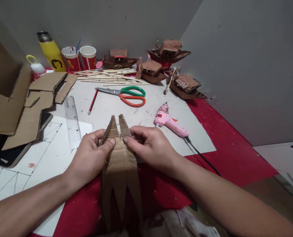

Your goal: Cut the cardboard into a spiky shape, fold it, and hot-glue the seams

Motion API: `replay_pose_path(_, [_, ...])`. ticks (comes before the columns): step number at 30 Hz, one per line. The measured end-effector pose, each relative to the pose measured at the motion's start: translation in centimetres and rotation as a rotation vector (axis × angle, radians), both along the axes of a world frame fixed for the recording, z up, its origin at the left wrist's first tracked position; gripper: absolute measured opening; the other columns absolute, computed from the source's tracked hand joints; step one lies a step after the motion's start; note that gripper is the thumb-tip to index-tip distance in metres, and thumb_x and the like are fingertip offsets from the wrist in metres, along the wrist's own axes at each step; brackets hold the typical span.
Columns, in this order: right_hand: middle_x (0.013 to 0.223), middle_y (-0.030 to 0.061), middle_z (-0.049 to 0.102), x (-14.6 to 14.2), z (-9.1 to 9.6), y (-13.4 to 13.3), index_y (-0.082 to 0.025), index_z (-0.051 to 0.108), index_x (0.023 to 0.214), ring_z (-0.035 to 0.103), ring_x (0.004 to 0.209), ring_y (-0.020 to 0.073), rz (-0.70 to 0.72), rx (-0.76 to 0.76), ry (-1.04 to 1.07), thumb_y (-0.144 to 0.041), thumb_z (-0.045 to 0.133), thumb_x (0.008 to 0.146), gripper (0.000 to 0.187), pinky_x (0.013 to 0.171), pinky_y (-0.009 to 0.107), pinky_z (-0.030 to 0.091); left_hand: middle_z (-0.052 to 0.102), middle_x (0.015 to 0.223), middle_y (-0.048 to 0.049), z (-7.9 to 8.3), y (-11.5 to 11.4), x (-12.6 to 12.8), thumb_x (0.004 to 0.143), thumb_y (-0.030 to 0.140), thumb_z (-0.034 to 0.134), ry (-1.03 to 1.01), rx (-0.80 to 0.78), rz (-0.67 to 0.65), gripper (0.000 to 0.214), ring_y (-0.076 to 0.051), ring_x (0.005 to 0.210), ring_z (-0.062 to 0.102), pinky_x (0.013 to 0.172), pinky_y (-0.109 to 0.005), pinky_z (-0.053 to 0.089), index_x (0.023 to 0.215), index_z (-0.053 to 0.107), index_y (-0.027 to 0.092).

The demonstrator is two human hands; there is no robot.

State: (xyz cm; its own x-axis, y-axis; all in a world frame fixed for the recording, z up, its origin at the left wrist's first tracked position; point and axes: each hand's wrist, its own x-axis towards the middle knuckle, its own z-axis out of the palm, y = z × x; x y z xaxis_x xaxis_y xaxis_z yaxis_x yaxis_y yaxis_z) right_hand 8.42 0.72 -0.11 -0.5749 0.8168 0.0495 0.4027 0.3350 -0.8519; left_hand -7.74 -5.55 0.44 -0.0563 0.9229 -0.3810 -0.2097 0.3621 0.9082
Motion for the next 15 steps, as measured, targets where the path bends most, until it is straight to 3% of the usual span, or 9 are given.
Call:
replay_pose_path(7, [0.055,-0.0043,0.045,-0.1,-0.5,-1.1,-0.019,0.048,0.066,0.040,0.050,0.0095,0.050,0.190,-0.108,-0.015,0.047,0.086,0.020,0.051,0.023,0.031,0.073,0.073,-0.0025,0.0,-0.1,0.4,0.073,0.030,0.072,0.069,-0.042,0.039,0.024,-0.018,0.062,0.063,0.057,-0.026,0.048,0.092,0.071,0.015])
replay_pose_path(13, [0.054,-0.0054,0.038,-0.3,-0.7,-0.8,-0.019,0.045,0.061,0.036,0.051,0.0095,-0.007,0.053,-0.037,-0.020,0.049,0.086,0.025,0.048,0.022,0.029,0.074,0.076,-0.0036,0.0,-0.2,0.6,0.072,0.031,0.073,0.012,-0.054,0.081,0.030,-0.020,0.062,0.066,0.060,-0.029,0.050,0.097,0.070,0.015])
replay_pose_path(15, [0.054,-0.0055,0.037,-0.3,-0.4,-0.6,-0.019,0.043,0.060,0.036,0.051,0.0092,-0.013,0.083,-0.016,-0.023,0.050,0.088,0.029,0.048,0.021,0.029,0.075,0.080,-0.0042,0.3,-0.2,0.6,0.071,0.032,0.074,-0.017,-0.042,0.086,0.033,-0.020,0.064,0.067,0.062,-0.029,0.051,0.100,0.069,0.015])
